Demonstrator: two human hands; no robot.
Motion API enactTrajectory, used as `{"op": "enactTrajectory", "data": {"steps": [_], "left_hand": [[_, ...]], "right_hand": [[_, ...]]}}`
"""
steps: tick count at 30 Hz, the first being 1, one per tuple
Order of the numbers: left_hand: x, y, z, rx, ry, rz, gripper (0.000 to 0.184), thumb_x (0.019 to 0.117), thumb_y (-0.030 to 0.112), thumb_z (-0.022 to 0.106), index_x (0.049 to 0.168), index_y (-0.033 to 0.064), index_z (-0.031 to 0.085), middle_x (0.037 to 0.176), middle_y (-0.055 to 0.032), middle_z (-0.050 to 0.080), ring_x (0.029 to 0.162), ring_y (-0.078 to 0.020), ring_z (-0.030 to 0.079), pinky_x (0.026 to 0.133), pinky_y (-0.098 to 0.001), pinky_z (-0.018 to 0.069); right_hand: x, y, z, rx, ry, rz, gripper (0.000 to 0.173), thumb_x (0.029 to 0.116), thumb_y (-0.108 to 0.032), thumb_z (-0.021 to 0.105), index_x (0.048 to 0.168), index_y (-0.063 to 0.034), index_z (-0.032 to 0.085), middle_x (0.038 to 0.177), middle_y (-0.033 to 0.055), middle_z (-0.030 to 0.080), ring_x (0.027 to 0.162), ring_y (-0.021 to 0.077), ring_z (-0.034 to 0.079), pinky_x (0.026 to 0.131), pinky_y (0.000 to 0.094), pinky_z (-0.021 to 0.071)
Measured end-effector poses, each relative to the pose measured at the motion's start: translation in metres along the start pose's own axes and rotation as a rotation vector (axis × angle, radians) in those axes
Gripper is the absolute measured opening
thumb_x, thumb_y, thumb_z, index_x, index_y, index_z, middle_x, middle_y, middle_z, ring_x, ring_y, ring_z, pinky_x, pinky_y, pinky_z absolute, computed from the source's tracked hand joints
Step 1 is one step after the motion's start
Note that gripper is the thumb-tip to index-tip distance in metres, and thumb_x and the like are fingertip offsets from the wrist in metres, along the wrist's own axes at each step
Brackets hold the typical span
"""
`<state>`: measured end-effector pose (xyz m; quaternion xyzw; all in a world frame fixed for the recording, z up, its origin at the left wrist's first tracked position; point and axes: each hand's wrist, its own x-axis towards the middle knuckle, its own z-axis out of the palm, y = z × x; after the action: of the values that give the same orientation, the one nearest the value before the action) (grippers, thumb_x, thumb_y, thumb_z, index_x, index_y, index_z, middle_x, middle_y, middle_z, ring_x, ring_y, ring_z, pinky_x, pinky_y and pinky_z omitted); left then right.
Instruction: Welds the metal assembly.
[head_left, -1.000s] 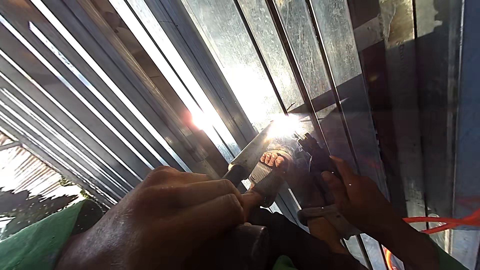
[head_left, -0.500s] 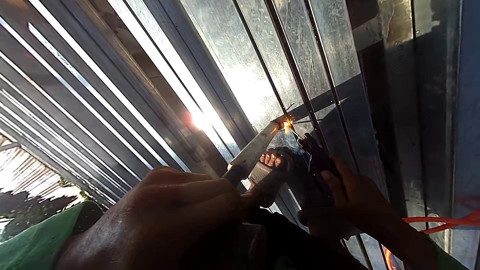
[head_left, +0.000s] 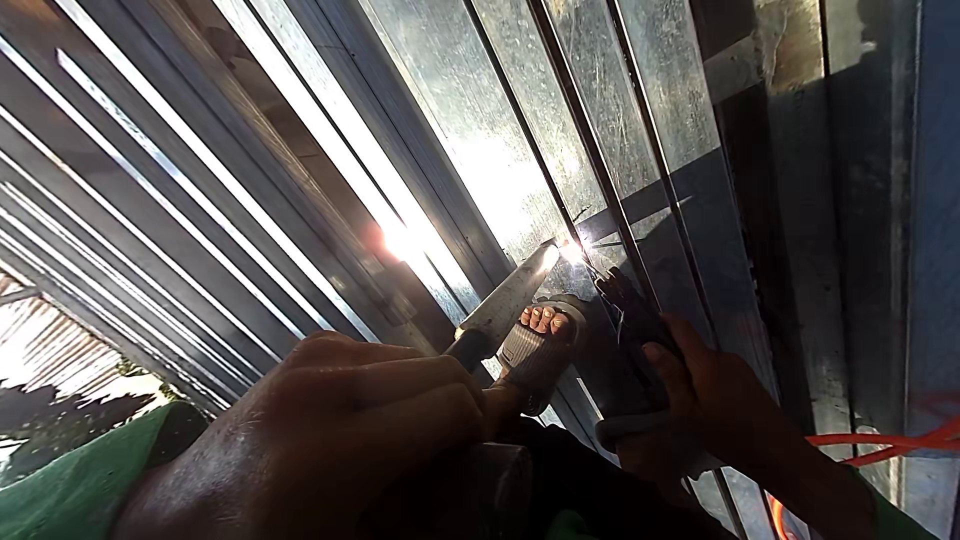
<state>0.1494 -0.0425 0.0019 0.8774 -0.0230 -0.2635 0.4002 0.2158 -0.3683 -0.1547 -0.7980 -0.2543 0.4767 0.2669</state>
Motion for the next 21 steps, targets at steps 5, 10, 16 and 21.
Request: {"op": "enactTrajectory", "data": {"steps": [5,10,16,21], "left_hand": [[-0.0010,0.0007,0.0000,0.021,-0.013,-0.016,0.026,0.0905,0.045,0.068,0.085,0.0202,0.061,0.072,0.0068,0.057,0.064,-0.0044,0.055,0.054,-0.0241,0.0406],[-0.0029,-0.0011,0.0028,0.006,0.007,-0.009,0.024,0.0910,0.043,0.068,0.086,0.0201,0.061,0.075,0.0064,0.061,0.067,-0.0042,0.057,0.056,-0.0236,0.0430],[-0.0010,-0.0002,0.0012,-0.020,-0.004,-0.003,0.025,0.0932,0.042,0.066,0.086,0.0189,0.060,0.077,0.0050,0.061,0.070,-0.0051,0.059,0.057,-0.0237,0.0447],[-0.0015,0.0015,0.0018,0.023,0.007,-0.011,0.027,0.0904,0.044,0.069,0.085,0.0197,0.060,0.072,0.0062,0.057,0.065,-0.0049,0.054,0.054,-0.0241,0.0401]], "right_hand": [[-0.0002,-0.0014,-0.0018,-0.001,-0.027,0.021,0.061,0.1074,-0.053,0.032,0.137,-0.0061,0.058,0.061,0.0009,0.058,0.051,0.0185,0.059,0.045,0.0390,0.0483],[-0.0011,0.0012,0.0013,0.005,0.003,-0.004,0.060,0.1079,-0.051,0.032,0.137,-0.0048,0.058,0.060,0.0002,0.057,0.050,0.0173,0.057,0.044,0.0375,0.0471],[-0.0011,0.0013,0.0013,0.010,0.007,-0.004,0.059,0.1077,-0.051,0.032,0.134,-0.0055,0.058,0.060,-0.0007,0.057,0.049,0.0160,0.057,0.043,0.0372,0.0468],[-0.0009,-0.0002,0.0005,0.001,-0.018,0.013,0.062,0.1076,-0.052,0.032,0.136,-0.0043,0.058,0.061,0.0014,0.058,0.051,0.0184,0.059,0.045,0.0386,0.0482]]}}
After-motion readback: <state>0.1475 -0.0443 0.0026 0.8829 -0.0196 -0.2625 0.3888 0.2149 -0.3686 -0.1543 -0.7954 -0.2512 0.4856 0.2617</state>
